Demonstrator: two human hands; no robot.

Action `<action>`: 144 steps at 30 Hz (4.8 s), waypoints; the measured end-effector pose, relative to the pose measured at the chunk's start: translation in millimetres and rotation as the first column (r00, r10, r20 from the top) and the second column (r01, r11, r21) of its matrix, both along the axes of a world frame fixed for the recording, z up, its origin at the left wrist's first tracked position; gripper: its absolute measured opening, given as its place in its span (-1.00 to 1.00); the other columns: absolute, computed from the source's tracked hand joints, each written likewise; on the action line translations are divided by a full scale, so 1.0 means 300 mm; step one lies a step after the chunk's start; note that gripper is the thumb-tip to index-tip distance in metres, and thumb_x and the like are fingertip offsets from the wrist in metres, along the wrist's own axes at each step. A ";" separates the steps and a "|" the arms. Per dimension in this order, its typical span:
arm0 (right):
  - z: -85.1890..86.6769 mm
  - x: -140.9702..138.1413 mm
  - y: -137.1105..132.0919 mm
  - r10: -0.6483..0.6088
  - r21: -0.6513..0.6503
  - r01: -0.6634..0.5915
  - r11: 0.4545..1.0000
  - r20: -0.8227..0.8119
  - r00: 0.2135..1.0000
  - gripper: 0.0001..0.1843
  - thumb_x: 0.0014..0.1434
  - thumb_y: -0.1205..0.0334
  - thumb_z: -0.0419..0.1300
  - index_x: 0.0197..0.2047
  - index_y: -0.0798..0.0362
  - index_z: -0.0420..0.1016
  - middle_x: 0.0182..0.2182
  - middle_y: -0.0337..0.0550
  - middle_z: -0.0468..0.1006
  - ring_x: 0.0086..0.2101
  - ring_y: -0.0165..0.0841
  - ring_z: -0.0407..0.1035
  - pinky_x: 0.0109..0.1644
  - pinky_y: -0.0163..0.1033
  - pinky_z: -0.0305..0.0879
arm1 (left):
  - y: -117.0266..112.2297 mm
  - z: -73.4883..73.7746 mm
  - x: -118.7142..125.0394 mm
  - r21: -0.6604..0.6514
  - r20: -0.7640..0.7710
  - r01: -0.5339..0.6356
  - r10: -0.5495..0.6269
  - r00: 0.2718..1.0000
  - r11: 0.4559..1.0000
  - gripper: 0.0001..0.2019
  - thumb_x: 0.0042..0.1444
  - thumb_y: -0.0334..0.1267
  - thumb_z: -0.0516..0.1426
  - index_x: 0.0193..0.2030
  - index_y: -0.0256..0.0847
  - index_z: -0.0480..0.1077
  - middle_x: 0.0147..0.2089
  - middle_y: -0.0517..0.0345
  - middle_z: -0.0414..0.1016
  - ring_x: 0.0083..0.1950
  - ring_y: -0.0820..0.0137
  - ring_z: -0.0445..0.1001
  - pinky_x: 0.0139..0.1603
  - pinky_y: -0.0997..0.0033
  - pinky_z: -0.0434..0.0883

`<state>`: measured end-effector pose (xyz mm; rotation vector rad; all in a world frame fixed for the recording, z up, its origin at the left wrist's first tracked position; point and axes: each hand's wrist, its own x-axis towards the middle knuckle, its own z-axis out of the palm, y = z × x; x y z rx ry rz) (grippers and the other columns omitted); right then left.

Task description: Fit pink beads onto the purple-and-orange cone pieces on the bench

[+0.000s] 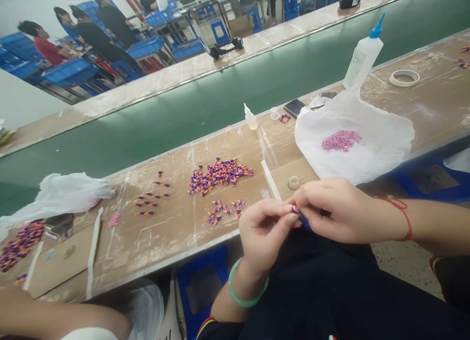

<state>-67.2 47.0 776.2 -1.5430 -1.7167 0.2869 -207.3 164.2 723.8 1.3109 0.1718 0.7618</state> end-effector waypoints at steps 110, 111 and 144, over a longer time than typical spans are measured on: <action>-0.056 0.182 -0.112 -0.250 -0.203 0.180 0.963 -0.403 0.881 -0.73 0.17 0.27 0.32 -0.27 -0.01 0.24 -0.38 -0.24 0.52 -0.34 -0.36 0.49 -0.22 -0.25 0.42 | 0.077 0.015 0.107 0.307 -0.473 0.345 -0.172 0.864 0.887 -0.87 0.17 -0.26 0.16 -0.39 -0.22 0.42 -0.57 0.22 0.38 -0.57 0.49 0.33 -0.53 0.49 0.27; -0.044 0.175 -0.103 -0.219 -0.199 0.156 0.968 -0.351 0.910 -0.77 0.17 0.30 0.30 -0.29 0.00 0.25 -0.39 -0.26 0.49 -0.36 -0.39 0.46 -0.25 -0.28 0.40 | 0.067 0.028 0.119 0.380 -0.461 0.351 -0.154 0.874 0.856 -0.87 0.18 -0.29 0.15 -0.39 -0.22 0.43 -0.55 0.22 0.39 -0.55 0.50 0.33 -0.50 0.49 0.28; -0.033 0.048 -0.003 -0.257 -0.224 0.179 0.958 -0.396 0.881 -0.89 0.15 0.31 0.17 -0.42 0.06 0.43 -0.48 -0.25 0.50 -0.44 -0.43 0.36 -0.35 -0.34 0.31 | 0.058 0.030 0.093 0.286 -0.347 0.213 -0.106 0.932 0.934 -0.80 0.19 -0.16 0.18 -0.39 -0.19 0.36 -0.54 0.24 0.33 -0.53 0.50 0.27 -0.49 0.46 0.28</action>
